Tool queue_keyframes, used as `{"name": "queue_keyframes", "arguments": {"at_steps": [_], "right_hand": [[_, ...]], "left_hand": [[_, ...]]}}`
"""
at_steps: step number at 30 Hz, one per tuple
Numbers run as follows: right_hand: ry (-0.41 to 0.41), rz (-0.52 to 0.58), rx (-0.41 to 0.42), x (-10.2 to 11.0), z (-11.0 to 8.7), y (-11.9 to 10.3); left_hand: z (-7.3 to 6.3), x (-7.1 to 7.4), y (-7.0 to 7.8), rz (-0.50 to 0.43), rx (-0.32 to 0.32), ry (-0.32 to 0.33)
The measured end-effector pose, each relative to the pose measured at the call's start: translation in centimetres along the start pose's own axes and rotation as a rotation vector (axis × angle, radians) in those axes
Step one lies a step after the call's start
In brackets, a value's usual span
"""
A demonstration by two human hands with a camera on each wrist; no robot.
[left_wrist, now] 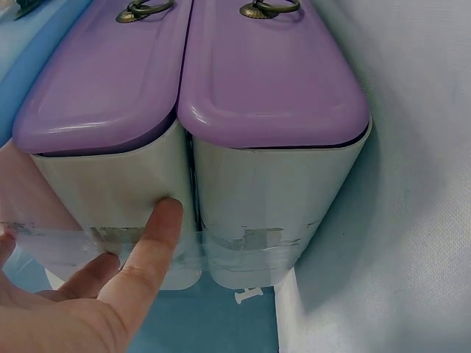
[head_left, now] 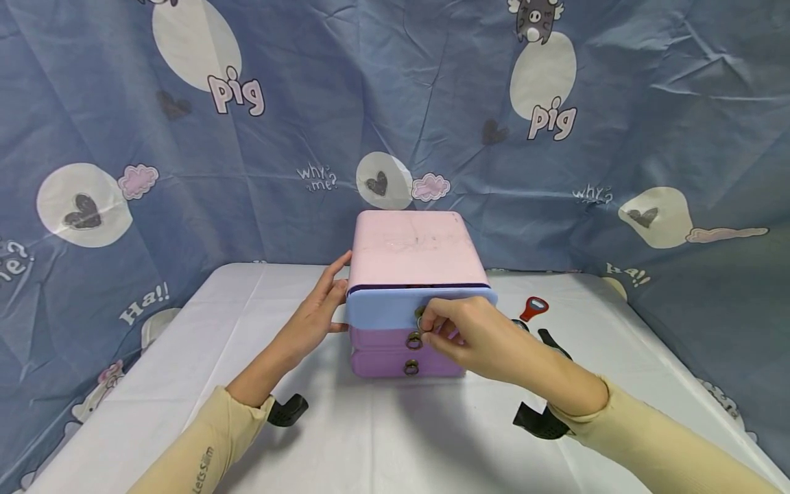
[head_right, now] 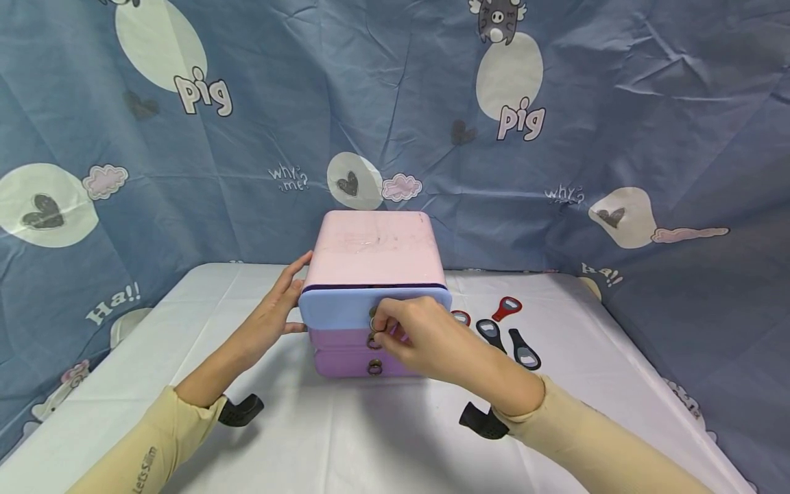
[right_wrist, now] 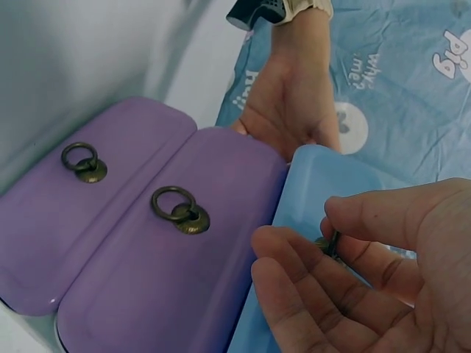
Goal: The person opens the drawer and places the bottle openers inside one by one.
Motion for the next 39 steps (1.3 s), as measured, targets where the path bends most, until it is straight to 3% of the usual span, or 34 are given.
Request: {"name": "queue_keyframes", "arguments": {"at_steps": [10,23,33,39], "right_hand": [[0.015,-0.014,-0.028,0.0,1.1,1.0],[0.003,-0.037,-0.035,-0.2,0.8,1.3],[0.038,-0.194,0.058,-0.2,-0.9,0.5],[0.050,-0.235,0.107,-0.5,-1.8,-0.1]], "left_hand": [[-0.1,0.0,0.2,0.001,-0.006,-0.004],[-0.1,0.0,0.0,0.002,-0.008,-0.005],[-0.1,-0.1,0.2,0.005,-0.013,-0.008],[-0.1,-0.1,0.1,0.007,-0.012,-0.010]]}}
Point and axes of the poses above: each hand's wrist, its own z-axis towards the middle knuckle, its own x-axis out of the back of the hand, y = z × x, the point moved 9 cm from there along z, towards the middle knuckle, and after that the axes turned 12 degrees about y, right-handed, at the moved point
